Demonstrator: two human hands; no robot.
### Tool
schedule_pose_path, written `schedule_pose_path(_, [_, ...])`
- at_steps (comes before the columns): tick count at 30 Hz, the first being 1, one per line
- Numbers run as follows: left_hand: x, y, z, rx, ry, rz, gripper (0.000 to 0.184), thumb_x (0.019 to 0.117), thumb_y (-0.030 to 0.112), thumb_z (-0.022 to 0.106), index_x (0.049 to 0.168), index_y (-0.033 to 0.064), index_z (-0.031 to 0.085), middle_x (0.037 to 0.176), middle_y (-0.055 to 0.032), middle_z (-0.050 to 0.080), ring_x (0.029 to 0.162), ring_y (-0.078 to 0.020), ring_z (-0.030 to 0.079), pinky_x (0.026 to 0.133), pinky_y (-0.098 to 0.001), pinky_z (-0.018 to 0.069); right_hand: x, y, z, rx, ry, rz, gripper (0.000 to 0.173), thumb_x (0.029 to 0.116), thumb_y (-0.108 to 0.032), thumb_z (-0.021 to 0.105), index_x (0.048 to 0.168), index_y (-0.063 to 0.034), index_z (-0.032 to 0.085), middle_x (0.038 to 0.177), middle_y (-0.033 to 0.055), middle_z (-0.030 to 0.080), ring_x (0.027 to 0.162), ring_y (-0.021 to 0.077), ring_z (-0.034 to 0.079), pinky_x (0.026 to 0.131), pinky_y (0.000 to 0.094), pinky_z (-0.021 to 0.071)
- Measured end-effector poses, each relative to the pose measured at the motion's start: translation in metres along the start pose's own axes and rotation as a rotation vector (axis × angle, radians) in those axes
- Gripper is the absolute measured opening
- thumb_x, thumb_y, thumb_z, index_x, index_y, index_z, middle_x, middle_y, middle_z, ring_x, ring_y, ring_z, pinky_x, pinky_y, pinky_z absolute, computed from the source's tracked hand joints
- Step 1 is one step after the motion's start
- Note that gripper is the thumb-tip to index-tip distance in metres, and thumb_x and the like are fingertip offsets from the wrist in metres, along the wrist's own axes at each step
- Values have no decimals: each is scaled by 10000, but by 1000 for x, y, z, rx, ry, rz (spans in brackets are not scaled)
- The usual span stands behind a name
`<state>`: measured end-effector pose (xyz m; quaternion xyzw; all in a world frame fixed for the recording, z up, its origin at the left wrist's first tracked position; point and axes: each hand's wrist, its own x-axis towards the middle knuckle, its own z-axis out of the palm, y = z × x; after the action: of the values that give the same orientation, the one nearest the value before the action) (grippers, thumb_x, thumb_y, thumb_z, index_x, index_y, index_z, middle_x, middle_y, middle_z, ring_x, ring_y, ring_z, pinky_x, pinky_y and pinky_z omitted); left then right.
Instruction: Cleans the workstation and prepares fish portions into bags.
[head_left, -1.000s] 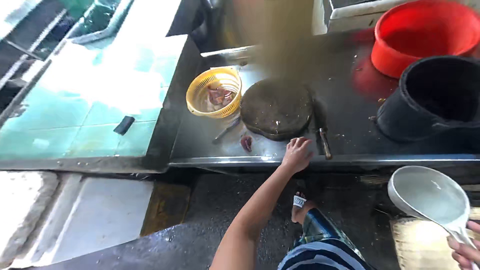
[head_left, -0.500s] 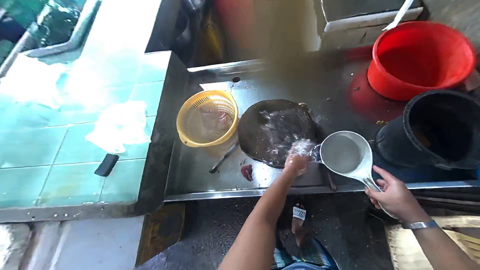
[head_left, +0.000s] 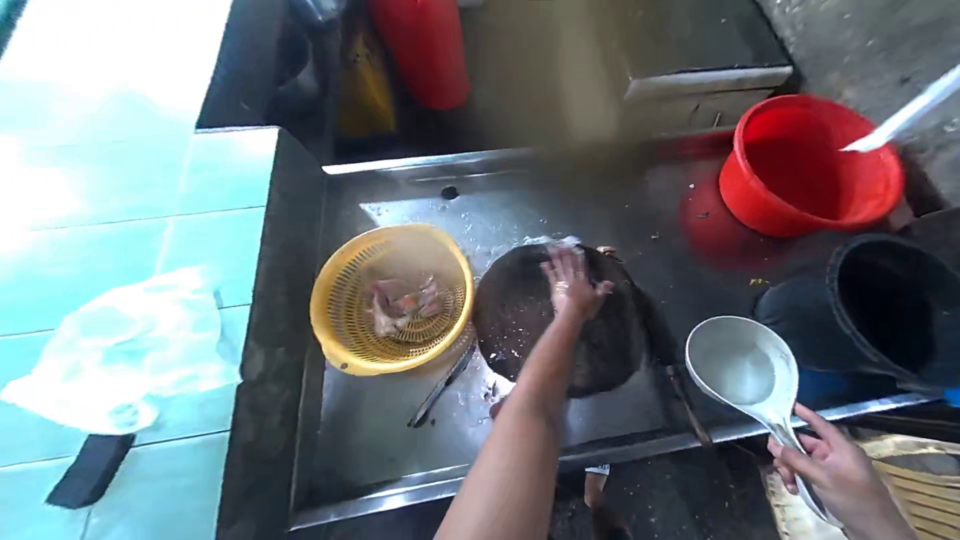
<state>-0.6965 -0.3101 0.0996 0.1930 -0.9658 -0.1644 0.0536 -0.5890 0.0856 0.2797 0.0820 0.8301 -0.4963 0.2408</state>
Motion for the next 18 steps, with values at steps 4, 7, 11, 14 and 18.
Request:
schedule_pose_path(4, [-29,30,6,-246,-264,431,522,1027,222,589,1537,175,487,1574,-57,473,1506,-248,353,1253,-482,253,-3,-42,39,-204,-26,-65,889,808,-1,681,1599,-55,280,861,129,667,519,171,608,455,353,555])
schedule_pose_path(7, [-50,-1,-68,-518,-412,86,300,1050,177,518,1316,182,657,1216,-107,719,1134,-316,686,949,-578,553,1,-94,77,-362,-90,-194,868,818,-31,687,1603,-100,325,942,166,684,580,227,628,502,432,561])
schedule_pose_path(11, [-54,-85,-147,-539,-277,-158,377,1089,299,471,1258,36,682,1183,-215,706,1128,-370,675,998,-595,511,-8,-185,130,-611,-247,-362,811,876,-64,681,1606,-140,336,1122,227,701,862,362,700,748,587,575])
schedule_pose_path(14, [-52,-153,-197,-565,-305,-256,339,1080,180,477,1315,-23,613,1156,-238,694,1032,-340,699,950,-531,553,-20,-252,175,-772,-280,-481,786,908,-72,685,1604,-183,337,1052,281,690,907,475,681,766,687,527])
schedule_pose_path(18, [-51,-213,-262,-589,-255,-501,335,1038,201,557,1283,-21,609,1071,-172,697,883,-237,666,830,-439,559,-31,-317,225,-865,-303,-632,844,887,-34,648,1625,-160,259,1001,272,697,899,483,694,745,678,542])
